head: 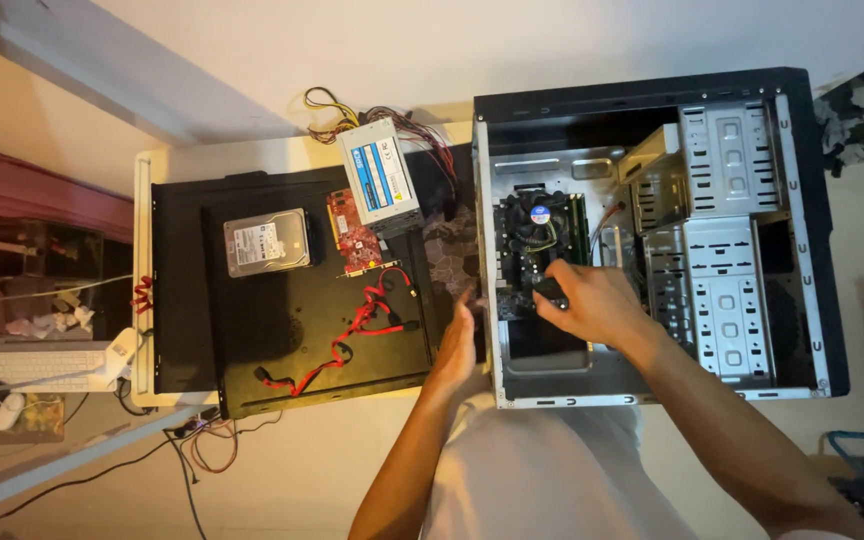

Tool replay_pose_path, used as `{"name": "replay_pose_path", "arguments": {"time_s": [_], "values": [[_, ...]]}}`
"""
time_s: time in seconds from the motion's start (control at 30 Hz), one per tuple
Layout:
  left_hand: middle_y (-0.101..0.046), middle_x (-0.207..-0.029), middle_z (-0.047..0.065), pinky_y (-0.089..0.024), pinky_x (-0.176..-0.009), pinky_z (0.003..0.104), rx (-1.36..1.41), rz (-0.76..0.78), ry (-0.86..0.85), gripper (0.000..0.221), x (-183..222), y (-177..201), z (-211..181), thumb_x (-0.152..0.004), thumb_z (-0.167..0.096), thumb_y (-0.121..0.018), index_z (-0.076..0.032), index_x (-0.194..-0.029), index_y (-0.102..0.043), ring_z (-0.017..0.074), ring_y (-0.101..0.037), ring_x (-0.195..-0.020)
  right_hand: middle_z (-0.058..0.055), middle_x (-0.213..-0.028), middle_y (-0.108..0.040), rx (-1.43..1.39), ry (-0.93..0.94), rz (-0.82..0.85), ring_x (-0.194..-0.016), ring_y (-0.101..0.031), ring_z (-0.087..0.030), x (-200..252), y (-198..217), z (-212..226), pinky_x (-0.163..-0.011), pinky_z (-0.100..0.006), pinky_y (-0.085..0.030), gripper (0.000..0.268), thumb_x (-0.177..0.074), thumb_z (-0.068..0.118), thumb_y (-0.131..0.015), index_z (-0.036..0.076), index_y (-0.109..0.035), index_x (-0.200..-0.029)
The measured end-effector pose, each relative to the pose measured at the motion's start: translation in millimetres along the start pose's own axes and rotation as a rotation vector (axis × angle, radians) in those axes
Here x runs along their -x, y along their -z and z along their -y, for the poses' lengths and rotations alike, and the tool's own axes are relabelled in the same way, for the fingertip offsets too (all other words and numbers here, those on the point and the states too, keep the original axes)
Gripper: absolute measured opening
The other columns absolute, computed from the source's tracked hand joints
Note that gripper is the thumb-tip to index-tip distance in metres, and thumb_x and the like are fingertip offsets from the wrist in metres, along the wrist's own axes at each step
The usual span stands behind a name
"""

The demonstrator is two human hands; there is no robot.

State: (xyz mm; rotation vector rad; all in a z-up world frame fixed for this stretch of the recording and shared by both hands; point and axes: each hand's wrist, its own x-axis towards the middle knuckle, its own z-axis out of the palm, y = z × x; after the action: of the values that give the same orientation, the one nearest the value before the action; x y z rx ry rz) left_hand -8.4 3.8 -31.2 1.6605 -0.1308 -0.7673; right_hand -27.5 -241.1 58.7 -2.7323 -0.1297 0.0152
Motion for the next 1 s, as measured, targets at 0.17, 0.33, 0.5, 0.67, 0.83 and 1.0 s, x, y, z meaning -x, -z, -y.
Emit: {"name": "replay_pose_path", "arguments": {"time_s": [0.17, 0.33, 0.5, 0.67, 0.83, 1.0], "values": [[-0.04, -0.153, 0.033, -0.039, -0.109, 0.068, -0.021, 0.003, 0.062, 0.088, 0, 0, -1, -0.1, -0.067, -0.002, -0.004, -0.161, -0.019, 0.0611, -0.043, -0.132, -0.01, -0.066, -0.072, 0.069, 0.028, 0.007, -0.061, -0.073, -0.031, 0, -10, -4, -0.056, -0.039, -0.056, 0.038, -0.087, 0.049, -0.069, 0.014, -0.067, -0.101], [-0.041, -0.153, 0.034, -0.037, -0.109, 0.071, -0.003, 0.007, 0.02, 0.088, -7, 0, 9, -0.1, -0.067, -0.003, -0.004, -0.16, -0.02, 0.0646, -0.042, -0.13, -0.009, -0.067, -0.072, 0.089, 0.035, 0.003, -0.061, -0.072, -0.031, -4, -12, -7, -0.056, -0.039, -0.056, 0.039, -0.087, 0.05, -0.069, 0.014, -0.067, -0.102], [-0.043, -0.151, 0.034, -0.035, -0.112, 0.069, 0.026, -0.005, -0.005, 0.088, -8, -1, 11, -0.1, -0.067, -0.004, -0.003, -0.159, -0.023, 0.0627, -0.04, -0.133, -0.008, -0.067, -0.073, 0.074, 0.039, 0.01, -0.061, -0.072, -0.031, -5, -17, -11, -0.057, -0.039, -0.056, 0.038, -0.088, 0.051, -0.069, 0.015, -0.067, -0.102], [-0.047, -0.15, 0.032, -0.036, -0.113, 0.066, 0.034, -0.012, -0.001, 0.089, -9, -2, 13, -0.101, -0.065, -0.001, -0.001, -0.159, -0.025, 0.0581, -0.041, -0.136, -0.008, -0.069, -0.073, 0.073, 0.041, 0.019, -0.06, -0.072, -0.03, -6, -20, -12, -0.058, -0.039, -0.057, 0.039, -0.09, 0.053, -0.067, 0.016, -0.067, -0.102], [-0.046, -0.149, 0.032, -0.027, -0.119, 0.061, 0.047, -0.022, -0.066, 0.085, -16, -2, 32, -0.104, -0.059, -0.001, 0.0, -0.157, -0.032, 0.0548, -0.037, -0.141, -0.007, -0.069, -0.073, 0.128, 0.083, 0.024, -0.061, -0.073, -0.031, -8, -21, -8, -0.057, -0.04, -0.056, 0.042, -0.088, 0.056, -0.066, 0.016, -0.066, -0.101], [-0.045, -0.149, 0.033, -0.023, -0.121, 0.059, -0.022, -0.02, -0.101, 0.083, -12, -5, 19, -0.104, -0.056, 0.001, -0.001, -0.156, -0.035, 0.0542, -0.035, -0.142, -0.007, -0.095, -0.074, 0.216, 0.112, 0.222, -0.077, -0.074, -0.031, -17, -11, 1, -0.062, -0.044, -0.058, 0.039, -0.092, 0.051, -0.06, 0.021, -0.06, -0.117]]}}
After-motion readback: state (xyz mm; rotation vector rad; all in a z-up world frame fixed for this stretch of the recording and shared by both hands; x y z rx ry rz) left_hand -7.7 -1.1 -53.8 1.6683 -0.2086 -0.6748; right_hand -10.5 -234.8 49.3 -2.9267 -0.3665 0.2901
